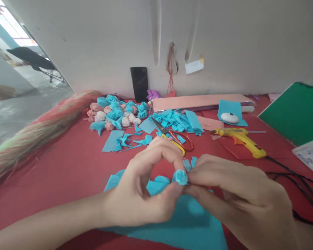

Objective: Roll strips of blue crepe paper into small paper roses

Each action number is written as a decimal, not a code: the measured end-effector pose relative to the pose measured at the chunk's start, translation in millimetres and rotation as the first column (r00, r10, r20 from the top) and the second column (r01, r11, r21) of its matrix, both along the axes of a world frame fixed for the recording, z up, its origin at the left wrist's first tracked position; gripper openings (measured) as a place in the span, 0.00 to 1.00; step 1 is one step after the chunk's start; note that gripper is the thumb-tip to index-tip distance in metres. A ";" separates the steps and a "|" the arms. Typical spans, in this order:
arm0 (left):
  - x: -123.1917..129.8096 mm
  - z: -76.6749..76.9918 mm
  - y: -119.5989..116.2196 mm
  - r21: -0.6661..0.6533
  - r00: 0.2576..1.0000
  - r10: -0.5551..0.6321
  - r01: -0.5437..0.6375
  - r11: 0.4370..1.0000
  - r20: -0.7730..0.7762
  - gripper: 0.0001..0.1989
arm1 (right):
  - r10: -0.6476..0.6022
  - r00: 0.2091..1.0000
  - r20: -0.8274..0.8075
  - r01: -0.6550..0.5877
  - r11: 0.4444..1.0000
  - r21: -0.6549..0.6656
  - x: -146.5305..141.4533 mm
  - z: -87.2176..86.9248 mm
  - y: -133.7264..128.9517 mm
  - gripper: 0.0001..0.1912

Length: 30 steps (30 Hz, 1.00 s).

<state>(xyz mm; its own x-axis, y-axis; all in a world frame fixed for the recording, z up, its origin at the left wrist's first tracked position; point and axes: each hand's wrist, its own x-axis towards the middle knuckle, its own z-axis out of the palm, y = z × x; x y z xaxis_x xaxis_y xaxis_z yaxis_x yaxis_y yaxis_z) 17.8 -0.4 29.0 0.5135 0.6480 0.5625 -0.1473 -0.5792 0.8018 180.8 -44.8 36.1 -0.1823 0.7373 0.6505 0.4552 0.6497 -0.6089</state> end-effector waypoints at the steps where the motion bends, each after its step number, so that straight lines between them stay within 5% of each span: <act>1: 0.3 0.1 0.4 0.017 1.000 0.000 0.000 1.000 -0.008 0.06 | 0.005 0.999 0.035 -0.006 1.000 0.022 1.4 0.1 -0.8 0.07; 8: 0.5 -1.6 0.4 0.093 0.999 -0.010 0.013 0.996 -0.033 0.08 | 0.012 0.966 0.258 -0.017 1.000 0.017 7.1 4.3 -4.4 0.12; 15: 0.6 -4.1 0.9 0.182 0.997 0.017 -0.001 0.983 -0.082 0.08 | -0.088 0.911 0.403 0.026 0.987 0.158 5.5 2.5 -3.8 0.18; 21: -1.5 -1.5 1.2 0.221 0.989 -0.004 0.037 0.974 -0.149 0.08 | -0.165 0.904 0.394 0.006 0.928 0.374 3.5 -9.5 -2.3 0.10; 30: -2.0 2.3 5.4 0.284 0.980 -0.005 0.063 0.957 -0.200 0.10 | -0.091 0.852 0.516 -0.099 0.939 0.329 13.1 -9.6 -7.0 0.08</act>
